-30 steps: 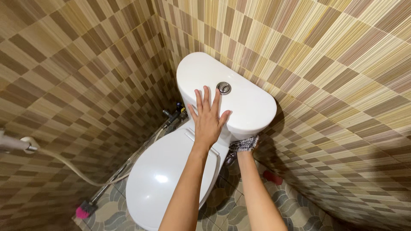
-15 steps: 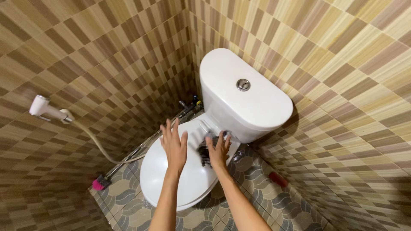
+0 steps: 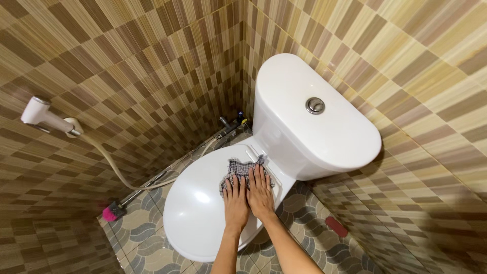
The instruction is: The person cleans a white toilet in a tiled bathroom using a checkered cloth and a handheld bidet sprayer. They wipe the toilet seat, lid, and tank, periodically rinsing the cloth with the sprayer to remove dirt.
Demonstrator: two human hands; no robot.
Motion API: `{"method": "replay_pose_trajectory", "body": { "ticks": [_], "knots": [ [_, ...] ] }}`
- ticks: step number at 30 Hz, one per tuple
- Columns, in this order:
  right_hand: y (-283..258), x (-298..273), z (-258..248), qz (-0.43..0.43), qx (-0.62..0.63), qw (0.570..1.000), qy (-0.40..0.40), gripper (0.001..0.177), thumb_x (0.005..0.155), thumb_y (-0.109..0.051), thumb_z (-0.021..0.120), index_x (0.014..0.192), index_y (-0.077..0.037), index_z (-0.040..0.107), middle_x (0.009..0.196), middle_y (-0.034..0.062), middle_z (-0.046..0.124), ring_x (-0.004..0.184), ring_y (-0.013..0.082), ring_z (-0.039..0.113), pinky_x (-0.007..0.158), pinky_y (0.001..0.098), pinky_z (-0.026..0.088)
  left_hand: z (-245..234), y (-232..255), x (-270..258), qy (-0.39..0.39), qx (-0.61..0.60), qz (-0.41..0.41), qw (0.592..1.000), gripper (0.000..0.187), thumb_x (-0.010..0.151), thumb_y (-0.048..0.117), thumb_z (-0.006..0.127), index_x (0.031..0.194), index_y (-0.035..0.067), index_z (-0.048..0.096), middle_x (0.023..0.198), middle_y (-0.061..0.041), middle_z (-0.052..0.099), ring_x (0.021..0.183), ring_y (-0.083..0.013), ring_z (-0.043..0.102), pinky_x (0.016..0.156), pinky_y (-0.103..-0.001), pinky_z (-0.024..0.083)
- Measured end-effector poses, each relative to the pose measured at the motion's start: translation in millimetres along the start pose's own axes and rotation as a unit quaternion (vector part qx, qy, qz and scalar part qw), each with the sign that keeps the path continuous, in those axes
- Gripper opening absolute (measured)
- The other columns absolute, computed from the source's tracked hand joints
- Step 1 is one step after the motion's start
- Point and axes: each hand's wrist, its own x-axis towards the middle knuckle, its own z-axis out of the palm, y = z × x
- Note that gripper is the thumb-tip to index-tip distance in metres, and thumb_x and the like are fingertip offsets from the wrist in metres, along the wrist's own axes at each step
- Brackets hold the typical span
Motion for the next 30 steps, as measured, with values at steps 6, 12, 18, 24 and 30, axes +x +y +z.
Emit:
{"method": "replay_pose_trajectory", "body": {
  "ticks": [6,12,18,24,30],
  "knots": [
    [-15,63,-13,0.019,-0.076,0.996,-0.036,0.071,0.103,-0.039,0.037,0.162,-0.009,0.010,0.169,0.0172,0.003,0.157,0.0315,0.004,0.125,0.0489,0.001,-9,-26,55,-0.033,0.064,0.015,0.997,0.061,0.103,0.025,0.035,0.162,0.014,0.024,0.171,-0.015,0.009,0.156,-0.0388,0.002,0.124,-0.052,0.003],
    [-18,121,-12,0.038,-0.040,0.996,-0.073,0.069,0.103,-0.039,0.039,0.164,-0.015,0.018,0.167,0.0139,0.018,0.152,0.0320,0.018,0.124,0.0554,0.012,-12,-45,118,-0.068,0.053,-0.015,0.996,0.060,0.106,0.031,0.027,0.164,0.019,0.018,0.172,-0.010,0.001,0.157,-0.0350,-0.006,0.124,-0.051,-0.004],
    [-14,150,-1,0.001,-0.023,0.999,-0.041,0.061,0.103,-0.040,0.042,0.158,-0.017,0.030,0.165,0.0129,0.029,0.152,0.0336,0.025,0.122,0.0530,0.020,-16,-52,148,-0.076,0.044,-0.042,0.995,0.059,0.108,0.038,0.026,0.164,0.021,0.018,0.172,-0.008,0.000,0.158,-0.0340,-0.007,0.125,-0.049,-0.004],
    [-5,115,-12,0.028,0.035,0.998,-0.036,0.067,0.101,-0.037,0.044,0.162,-0.020,0.022,0.164,0.0163,0.028,0.149,0.0353,0.026,0.122,0.0508,0.020,-9,-37,115,-0.077,0.104,-0.017,0.991,0.066,0.101,0.035,0.034,0.164,0.020,0.019,0.172,-0.011,0.002,0.156,-0.0369,-0.005,0.124,-0.051,-0.001],
    [25,36,-20,0.052,0.033,0.996,-0.072,0.072,0.104,-0.038,0.040,0.165,-0.015,0.010,0.165,0.0204,0.022,0.154,0.0354,0.018,0.125,0.0503,0.015,21,1,46,-0.056,0.069,0.016,0.996,0.058,0.106,0.032,0.032,0.162,0.019,0.024,0.171,-0.011,0.006,0.157,-0.0375,-0.001,0.124,-0.054,0.001]
  ]
}}
